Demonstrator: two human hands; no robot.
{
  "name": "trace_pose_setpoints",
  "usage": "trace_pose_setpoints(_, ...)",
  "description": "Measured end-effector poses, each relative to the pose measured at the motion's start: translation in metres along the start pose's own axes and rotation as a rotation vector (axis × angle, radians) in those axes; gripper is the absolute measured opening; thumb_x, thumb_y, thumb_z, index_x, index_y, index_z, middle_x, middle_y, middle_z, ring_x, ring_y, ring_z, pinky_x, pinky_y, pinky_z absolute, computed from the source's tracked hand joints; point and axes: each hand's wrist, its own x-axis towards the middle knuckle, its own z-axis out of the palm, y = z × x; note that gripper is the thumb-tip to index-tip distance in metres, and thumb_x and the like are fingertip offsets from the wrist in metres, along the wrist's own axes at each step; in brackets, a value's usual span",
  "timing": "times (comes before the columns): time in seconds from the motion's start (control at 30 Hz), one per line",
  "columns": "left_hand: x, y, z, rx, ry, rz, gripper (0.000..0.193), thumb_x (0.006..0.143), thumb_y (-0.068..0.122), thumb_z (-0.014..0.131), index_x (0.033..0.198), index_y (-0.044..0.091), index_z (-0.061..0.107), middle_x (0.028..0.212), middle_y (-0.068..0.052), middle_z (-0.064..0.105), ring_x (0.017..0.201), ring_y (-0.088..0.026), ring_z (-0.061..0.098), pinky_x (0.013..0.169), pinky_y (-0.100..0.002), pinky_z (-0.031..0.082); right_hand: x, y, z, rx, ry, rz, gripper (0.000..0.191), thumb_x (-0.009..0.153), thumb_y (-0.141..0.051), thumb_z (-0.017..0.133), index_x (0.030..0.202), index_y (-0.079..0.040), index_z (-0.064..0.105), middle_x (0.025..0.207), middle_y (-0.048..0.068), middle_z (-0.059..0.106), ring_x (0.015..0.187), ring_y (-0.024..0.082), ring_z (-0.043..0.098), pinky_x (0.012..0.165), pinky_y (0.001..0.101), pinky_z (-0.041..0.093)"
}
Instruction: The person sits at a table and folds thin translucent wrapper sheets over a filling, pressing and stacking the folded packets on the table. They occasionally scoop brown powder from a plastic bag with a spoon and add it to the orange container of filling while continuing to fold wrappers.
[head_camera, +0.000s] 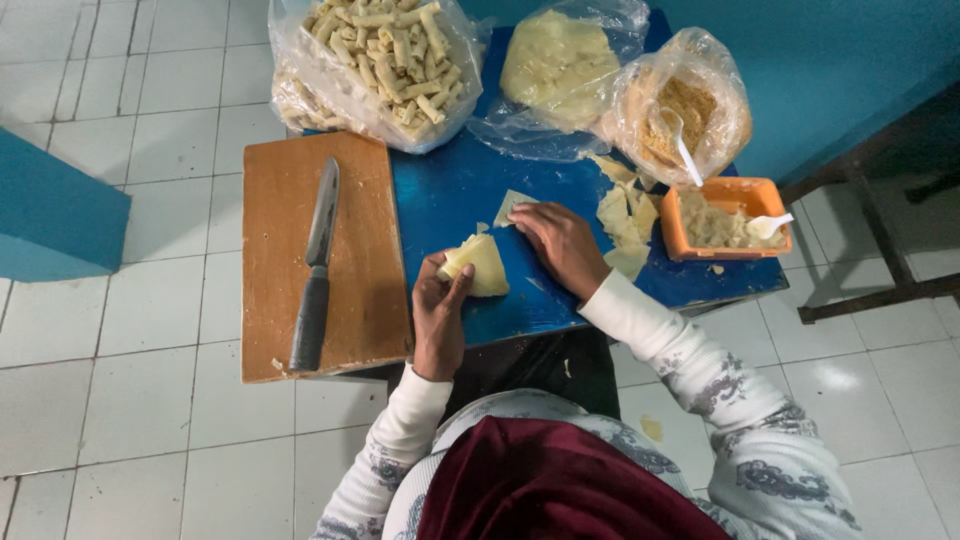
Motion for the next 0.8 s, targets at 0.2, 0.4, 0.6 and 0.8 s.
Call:
trace_pose_setpoints(0.2,0.0,0.001,0.004,-0.058,-0.057,-0.025,0.036,0.104,0.016,0.062,0.133,-0.004,0.054,0.12,-0.011,0.069,0.11,-0.014,0.063,0.099,-0.029,0.049,-0.001,-0.015,-0.039,0.366,-0.025,0.19,0.021,0.105,-0.007,0.061,0.123,-0.005,0.07,0.119,0.011,0.074,0.107,0.025,0.074,0.09,0.0334,0.058)
trace_pose_setpoints(0.4,0.004,-0.007,0.012,-0.107,-0.136,0.021,0.042,0.101,0.01,0.062,0.139,-0.004,0.051,0.13,-0.01,0.066,0.12,-0.013,0.061,0.106,-0.027,0.046,-0.017,-0.067,-0.027,0.346,-0.008,0.153,0.028,0.087,-0.011,0.08,0.112,-0.003,0.07,0.114,0.011,0.067,0.092,0.021,0.068,0.077,0.0306,0.056)
trace_pose_setpoints(0.6,0.008,-0.016,0.009,-0.088,-0.081,0.014,0.041,0.098,0.004,0.065,0.136,-0.004,0.053,0.126,-0.012,0.068,0.117,-0.016,0.064,0.104,-0.03,0.048,-0.015,-0.064,-0.017,0.513,0.015,0.293,0.016,0.093,-0.007,0.077,0.106,-0.003,0.069,0.105,0.007,0.068,0.086,0.015,0.07,0.077,0.0283,0.057)
trace_pose_setpoints(0.8,0.007,-0.023,0.006,-0.123,-0.052,0.0,0.03,0.097,0.001,0.067,0.125,-0.002,0.055,0.12,-0.012,0.069,0.112,-0.017,0.066,0.1,-0.03,0.051,-0.028,-0.062,-0.006,0.42,0.062,0.27,0.02,0.091,-0.009,0.078,0.106,-0.001,0.068,0.099,0.007,0.068,0.084,0.015,0.07,0.075,0.026,0.055)
